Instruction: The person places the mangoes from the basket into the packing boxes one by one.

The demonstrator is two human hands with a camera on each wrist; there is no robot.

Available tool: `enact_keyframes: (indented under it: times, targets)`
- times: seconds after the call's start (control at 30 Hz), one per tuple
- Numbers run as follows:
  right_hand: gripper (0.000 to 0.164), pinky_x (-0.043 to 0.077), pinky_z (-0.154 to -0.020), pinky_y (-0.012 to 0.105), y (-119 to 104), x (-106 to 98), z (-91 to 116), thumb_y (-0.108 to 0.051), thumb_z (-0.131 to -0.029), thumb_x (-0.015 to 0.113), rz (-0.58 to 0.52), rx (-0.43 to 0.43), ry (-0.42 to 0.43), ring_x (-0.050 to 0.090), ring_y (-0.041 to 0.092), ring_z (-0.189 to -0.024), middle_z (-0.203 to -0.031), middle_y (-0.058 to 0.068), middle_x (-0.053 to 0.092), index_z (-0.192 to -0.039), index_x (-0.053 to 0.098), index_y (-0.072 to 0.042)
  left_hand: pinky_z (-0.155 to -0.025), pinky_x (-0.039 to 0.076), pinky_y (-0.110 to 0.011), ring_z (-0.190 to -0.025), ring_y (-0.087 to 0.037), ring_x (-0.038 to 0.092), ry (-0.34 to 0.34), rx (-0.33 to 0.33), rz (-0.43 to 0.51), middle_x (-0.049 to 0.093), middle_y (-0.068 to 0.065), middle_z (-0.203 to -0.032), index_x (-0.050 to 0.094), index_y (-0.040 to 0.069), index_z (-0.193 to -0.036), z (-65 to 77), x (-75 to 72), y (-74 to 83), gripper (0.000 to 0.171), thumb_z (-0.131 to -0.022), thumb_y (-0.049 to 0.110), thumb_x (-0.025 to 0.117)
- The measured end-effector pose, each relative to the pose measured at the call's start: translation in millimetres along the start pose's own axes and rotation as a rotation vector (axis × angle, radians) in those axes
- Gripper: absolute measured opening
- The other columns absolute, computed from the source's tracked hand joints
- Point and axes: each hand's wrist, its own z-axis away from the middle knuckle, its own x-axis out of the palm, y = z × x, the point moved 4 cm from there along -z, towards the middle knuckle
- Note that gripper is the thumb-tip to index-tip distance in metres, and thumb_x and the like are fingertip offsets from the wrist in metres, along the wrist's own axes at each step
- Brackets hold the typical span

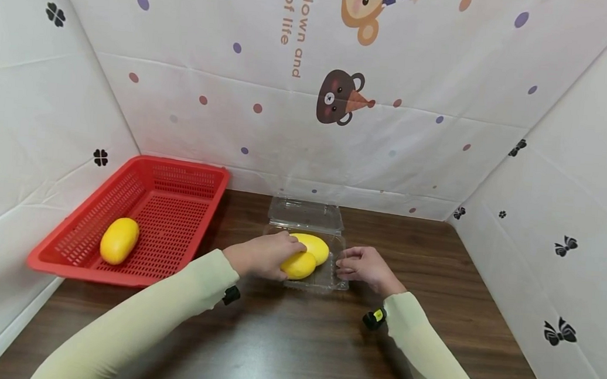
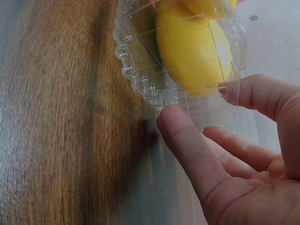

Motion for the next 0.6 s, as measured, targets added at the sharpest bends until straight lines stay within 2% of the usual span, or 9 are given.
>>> enact_keyframes:
  times: [0.33, 0.6]
  targets:
    - [0.04, 0.062, -0.086, 0.042, -4.1, 3.0, 3.5, -0.006, -0.096, 0.067, -0.003, 0.007, 0.02, 0.075, 0.03, -0.101, -0.119, 0.025, 0.072, -0.131, 0.059, 0.011, -0.114, 0.045, -0.04, -0.133, -0.023, 0.052, -0.018, 0.016, -0.007, 0.056, -0.008, -0.147, 0.053, 0.009, -0.147, 0.8, 1.4, -1.5, 0.072, -0.083, 0.023, 0.084]
    - [0.041, 0.062, -0.086, 0.042, -3.1, 3.2, 2.0, -0.006, -0.096, 0.067, -0.005, -0.001, 0.018, 0.075, 0.031, -0.101, -0.119, 0.026, 0.072, -0.132, 0.058, 0.012, -0.11, 0.048, -0.039, -0.122, -0.02, 0.054, -0.023, 0.026, 0.007, 0.056, -0.007, -0.139, 0.054, 0.009, -0.145, 1.2, 3.4, -3.6, 0.069, -0.083, 0.019, 0.083]
